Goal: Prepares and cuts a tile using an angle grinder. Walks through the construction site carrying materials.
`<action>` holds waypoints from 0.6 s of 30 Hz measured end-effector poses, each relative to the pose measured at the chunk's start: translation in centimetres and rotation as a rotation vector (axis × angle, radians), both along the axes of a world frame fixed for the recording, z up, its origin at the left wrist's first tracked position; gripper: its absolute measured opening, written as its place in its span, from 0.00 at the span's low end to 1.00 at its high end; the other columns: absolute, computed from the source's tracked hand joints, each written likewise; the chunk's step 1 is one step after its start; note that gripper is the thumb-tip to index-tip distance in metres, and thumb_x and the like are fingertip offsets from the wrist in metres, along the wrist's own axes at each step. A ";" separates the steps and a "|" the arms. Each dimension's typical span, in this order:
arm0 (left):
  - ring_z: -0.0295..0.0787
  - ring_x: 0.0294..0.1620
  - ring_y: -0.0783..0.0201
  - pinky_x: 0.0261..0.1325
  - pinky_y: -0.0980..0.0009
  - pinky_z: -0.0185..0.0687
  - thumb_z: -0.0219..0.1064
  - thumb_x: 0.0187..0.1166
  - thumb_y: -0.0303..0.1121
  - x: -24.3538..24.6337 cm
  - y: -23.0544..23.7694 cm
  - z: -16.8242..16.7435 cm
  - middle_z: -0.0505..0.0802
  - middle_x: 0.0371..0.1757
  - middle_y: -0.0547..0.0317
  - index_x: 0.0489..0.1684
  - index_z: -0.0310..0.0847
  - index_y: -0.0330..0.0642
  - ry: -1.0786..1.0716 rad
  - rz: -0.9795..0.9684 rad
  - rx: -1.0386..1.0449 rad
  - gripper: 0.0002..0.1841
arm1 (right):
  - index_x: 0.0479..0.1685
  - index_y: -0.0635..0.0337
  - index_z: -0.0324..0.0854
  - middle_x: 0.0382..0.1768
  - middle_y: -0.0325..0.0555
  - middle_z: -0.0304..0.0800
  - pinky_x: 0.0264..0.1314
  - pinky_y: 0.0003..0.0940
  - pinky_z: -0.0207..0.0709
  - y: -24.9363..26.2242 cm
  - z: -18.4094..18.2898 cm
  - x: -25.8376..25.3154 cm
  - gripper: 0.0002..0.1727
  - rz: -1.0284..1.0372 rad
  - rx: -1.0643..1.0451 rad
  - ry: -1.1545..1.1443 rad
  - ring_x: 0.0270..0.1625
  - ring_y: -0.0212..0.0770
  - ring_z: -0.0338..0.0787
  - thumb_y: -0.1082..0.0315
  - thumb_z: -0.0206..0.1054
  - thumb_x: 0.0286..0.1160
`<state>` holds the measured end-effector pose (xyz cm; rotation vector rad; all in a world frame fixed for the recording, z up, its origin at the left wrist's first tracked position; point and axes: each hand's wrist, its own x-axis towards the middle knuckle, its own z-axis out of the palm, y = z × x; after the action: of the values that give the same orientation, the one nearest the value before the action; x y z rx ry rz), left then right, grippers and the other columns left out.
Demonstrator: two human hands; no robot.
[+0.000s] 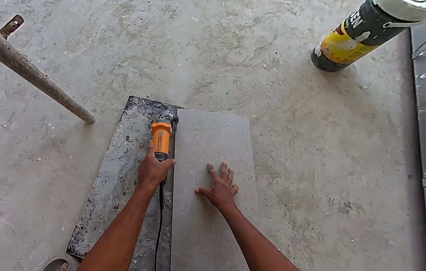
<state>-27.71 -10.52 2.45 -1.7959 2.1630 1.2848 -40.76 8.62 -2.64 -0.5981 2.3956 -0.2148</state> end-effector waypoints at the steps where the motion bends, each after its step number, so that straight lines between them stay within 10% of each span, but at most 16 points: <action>1: 0.91 0.56 0.38 0.58 0.35 0.83 0.83 0.65 0.53 0.2 0.1 0.0 0.92 0.57 0.38 0.97 0.45 0.60 0.004 0.003 0.000 0.58 | 0.95 0.21 0.51 0.98 0.47 0.22 0.82 0.87 0.35 0.0 0.0 0.0 0.63 0.001 -0.004 0.003 0.97 0.63 0.22 0.40 0.88 0.51; 18: 0.92 0.55 0.39 0.57 0.35 0.83 0.82 0.65 0.54 0.1 -0.2 0.4 0.93 0.56 0.38 0.97 0.44 0.62 -0.035 -0.008 0.022 0.58 | 0.95 0.21 0.51 0.98 0.48 0.22 0.82 0.87 0.34 -0.1 -0.1 0.0 0.64 0.000 -0.002 0.003 0.97 0.63 0.22 0.40 0.88 0.50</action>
<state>-27.58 -10.68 2.88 -1.7854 2.1277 1.2604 -40.73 8.56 -2.76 -0.6004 2.3989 -0.2168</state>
